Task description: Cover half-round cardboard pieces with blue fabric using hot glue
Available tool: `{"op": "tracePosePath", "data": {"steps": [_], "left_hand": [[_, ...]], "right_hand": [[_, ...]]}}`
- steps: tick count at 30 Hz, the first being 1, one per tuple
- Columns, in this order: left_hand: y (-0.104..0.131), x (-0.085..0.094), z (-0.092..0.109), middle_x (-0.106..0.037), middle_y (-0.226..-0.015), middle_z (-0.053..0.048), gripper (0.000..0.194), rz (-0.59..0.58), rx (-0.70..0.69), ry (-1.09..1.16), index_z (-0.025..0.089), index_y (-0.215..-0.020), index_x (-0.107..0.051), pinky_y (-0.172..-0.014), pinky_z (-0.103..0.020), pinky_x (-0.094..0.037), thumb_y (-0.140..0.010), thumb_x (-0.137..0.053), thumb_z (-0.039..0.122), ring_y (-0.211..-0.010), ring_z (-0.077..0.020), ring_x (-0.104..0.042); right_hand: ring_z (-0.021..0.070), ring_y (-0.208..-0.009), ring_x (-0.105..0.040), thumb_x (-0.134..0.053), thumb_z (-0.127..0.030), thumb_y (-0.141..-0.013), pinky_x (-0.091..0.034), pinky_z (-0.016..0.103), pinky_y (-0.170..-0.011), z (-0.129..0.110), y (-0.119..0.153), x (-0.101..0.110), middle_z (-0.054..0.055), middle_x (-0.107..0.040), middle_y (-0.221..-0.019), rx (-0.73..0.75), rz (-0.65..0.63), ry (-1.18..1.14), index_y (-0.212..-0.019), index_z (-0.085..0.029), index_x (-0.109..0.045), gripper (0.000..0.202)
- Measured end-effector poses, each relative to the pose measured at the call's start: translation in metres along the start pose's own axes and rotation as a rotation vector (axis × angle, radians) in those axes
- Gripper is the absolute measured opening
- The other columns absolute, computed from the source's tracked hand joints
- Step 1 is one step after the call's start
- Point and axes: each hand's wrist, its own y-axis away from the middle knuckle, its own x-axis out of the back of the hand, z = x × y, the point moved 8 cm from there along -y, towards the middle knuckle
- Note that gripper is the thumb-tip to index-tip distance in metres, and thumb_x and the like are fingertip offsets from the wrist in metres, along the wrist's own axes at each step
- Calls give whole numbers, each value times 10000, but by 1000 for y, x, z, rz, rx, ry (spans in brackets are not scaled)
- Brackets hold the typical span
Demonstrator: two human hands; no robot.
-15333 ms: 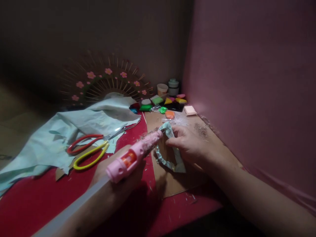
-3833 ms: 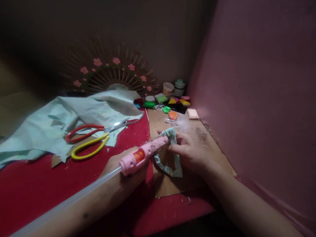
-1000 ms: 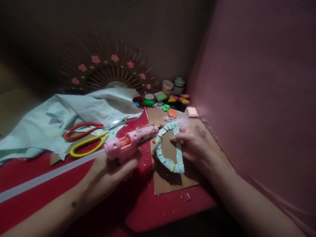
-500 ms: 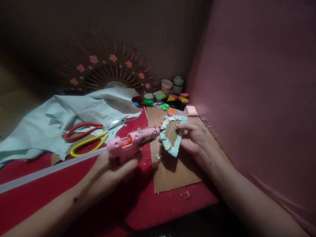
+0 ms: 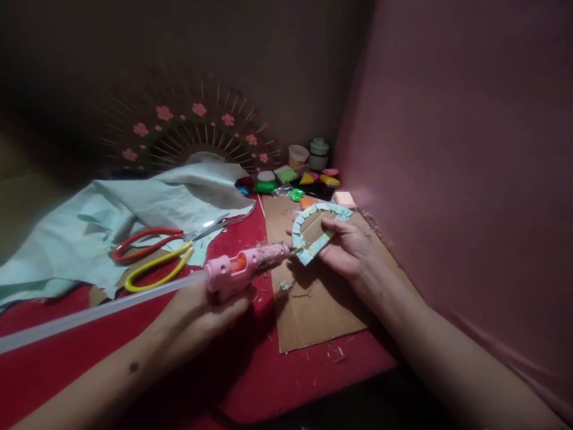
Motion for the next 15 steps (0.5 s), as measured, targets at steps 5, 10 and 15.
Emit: {"op": "tracePosePath", "data": {"steps": [5,10,15], "left_hand": [[-2,-4,-7,-498,-1434,-30,513,-40,-31,-31,262,-1351,-517,-1168,-414,-235,-851,-473,157,-1381,-252,-358],[-2,-3,-8,-521,-1411,-5,504,14,-72,-37,279,-1328,-548,-1167,-378,-242,-856,-441,136,-1354,-241,-399],[-1,-2,-1,-541,-1393,-14,474,63,-84,-94,260,-1317,-563,-1132,-378,-313,-864,-447,180,-1295,-257,-474]], "right_hand": [[283,-917,-645,-524,-115,-754,-484,553,-873,-1,1,-2,86,-672,-811,25,7,-4,-986,-168,-605,251],[281,-906,-648,-489,-115,-778,-490,551,-870,-1,2,-2,93,-671,-805,32,35,0,-967,-165,-606,228],[274,-913,-649,-475,-102,-789,-498,529,-878,3,6,-6,99,-674,-803,22,39,13,-1023,-141,-600,268]]}}
